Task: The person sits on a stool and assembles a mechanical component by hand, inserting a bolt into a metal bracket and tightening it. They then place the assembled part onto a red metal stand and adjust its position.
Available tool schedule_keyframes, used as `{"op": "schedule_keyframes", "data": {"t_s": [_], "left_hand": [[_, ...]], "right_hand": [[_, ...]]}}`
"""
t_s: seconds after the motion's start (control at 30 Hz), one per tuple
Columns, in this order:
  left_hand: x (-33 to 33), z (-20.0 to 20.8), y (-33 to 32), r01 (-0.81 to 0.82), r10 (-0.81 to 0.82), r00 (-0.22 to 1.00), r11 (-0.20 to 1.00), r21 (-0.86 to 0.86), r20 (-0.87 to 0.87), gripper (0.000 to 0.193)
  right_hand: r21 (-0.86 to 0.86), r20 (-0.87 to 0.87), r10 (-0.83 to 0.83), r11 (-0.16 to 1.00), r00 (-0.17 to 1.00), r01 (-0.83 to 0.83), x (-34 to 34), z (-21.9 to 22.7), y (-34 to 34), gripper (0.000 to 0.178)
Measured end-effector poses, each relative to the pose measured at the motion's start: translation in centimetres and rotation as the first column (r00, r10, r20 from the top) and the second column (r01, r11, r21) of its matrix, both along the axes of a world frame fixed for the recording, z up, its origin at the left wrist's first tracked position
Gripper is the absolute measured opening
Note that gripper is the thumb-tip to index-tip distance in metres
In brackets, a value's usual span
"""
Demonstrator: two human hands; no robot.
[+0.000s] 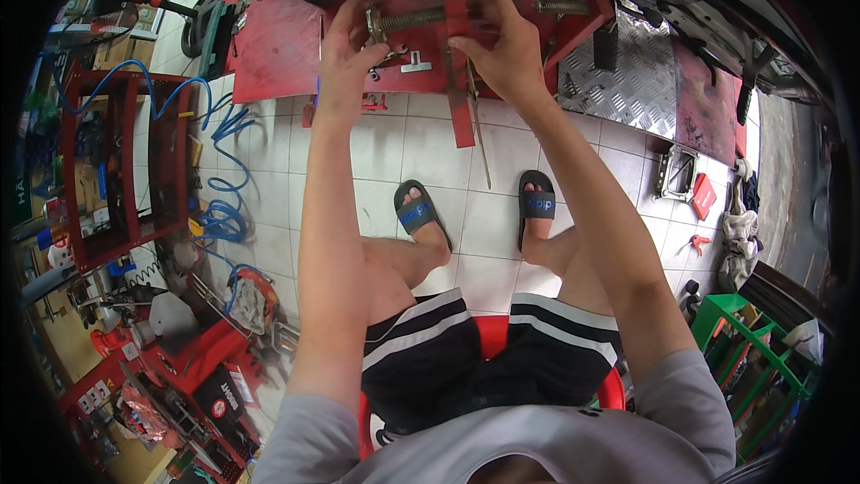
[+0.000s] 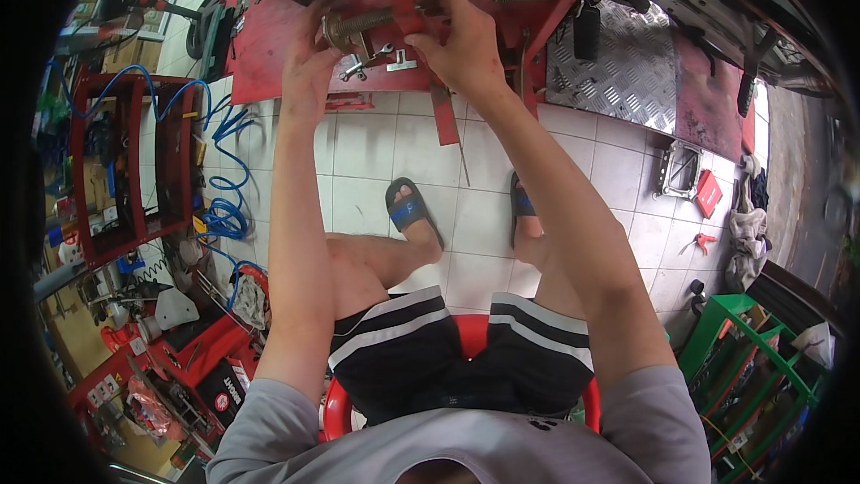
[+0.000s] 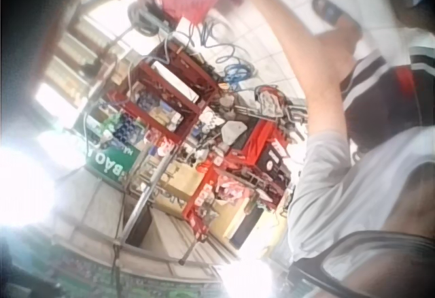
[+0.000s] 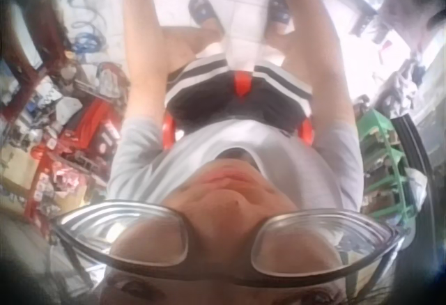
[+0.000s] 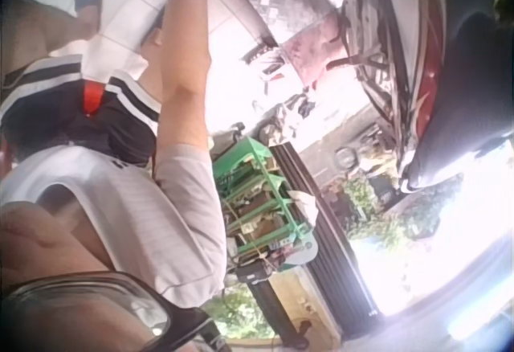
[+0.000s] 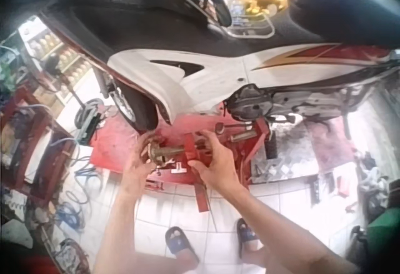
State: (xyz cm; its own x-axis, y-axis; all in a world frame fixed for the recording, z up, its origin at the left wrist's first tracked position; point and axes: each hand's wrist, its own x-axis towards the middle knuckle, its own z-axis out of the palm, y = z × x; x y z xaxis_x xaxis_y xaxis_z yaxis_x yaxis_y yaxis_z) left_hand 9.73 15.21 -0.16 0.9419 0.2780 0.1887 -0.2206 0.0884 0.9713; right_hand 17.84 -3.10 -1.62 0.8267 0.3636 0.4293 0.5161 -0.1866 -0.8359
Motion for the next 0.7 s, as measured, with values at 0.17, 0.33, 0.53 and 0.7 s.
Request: {"op": "schedule_keyframes", "data": {"t_s": [0.17,0.33,0.53,0.7], "left_hand": [[0.5,0.7,0.5,-0.004,-0.01,0.968,0.998,-0.057,-0.25,0.047],[0.7,-0.8,1.4,-0.115,0.046,0.955,0.968,-0.223,-0.292,0.039],[0.9,0.2,1.0,-0.015,-0.009,0.989,0.986,-0.164,-0.146,0.04],[1.1,0.0,1.1,-0.035,0.016,0.988,0.992,-0.119,-0.153,0.041]], "right_hand": [[0.054,-0.029,-0.018,0.998,0.999,0.019,0.2,0.1,-0.2,0.057],[0.047,-0.096,-0.049,0.997,0.994,0.054,-0.5,0.8,0.2,0.044],[0.051,-0.098,-0.07,0.996,0.993,0.075,-0.6,0.8,-0.2,0.041],[0.115,-0.11,-0.062,0.99,0.992,0.075,-0.6,0.6,0.1,0.037]]}}
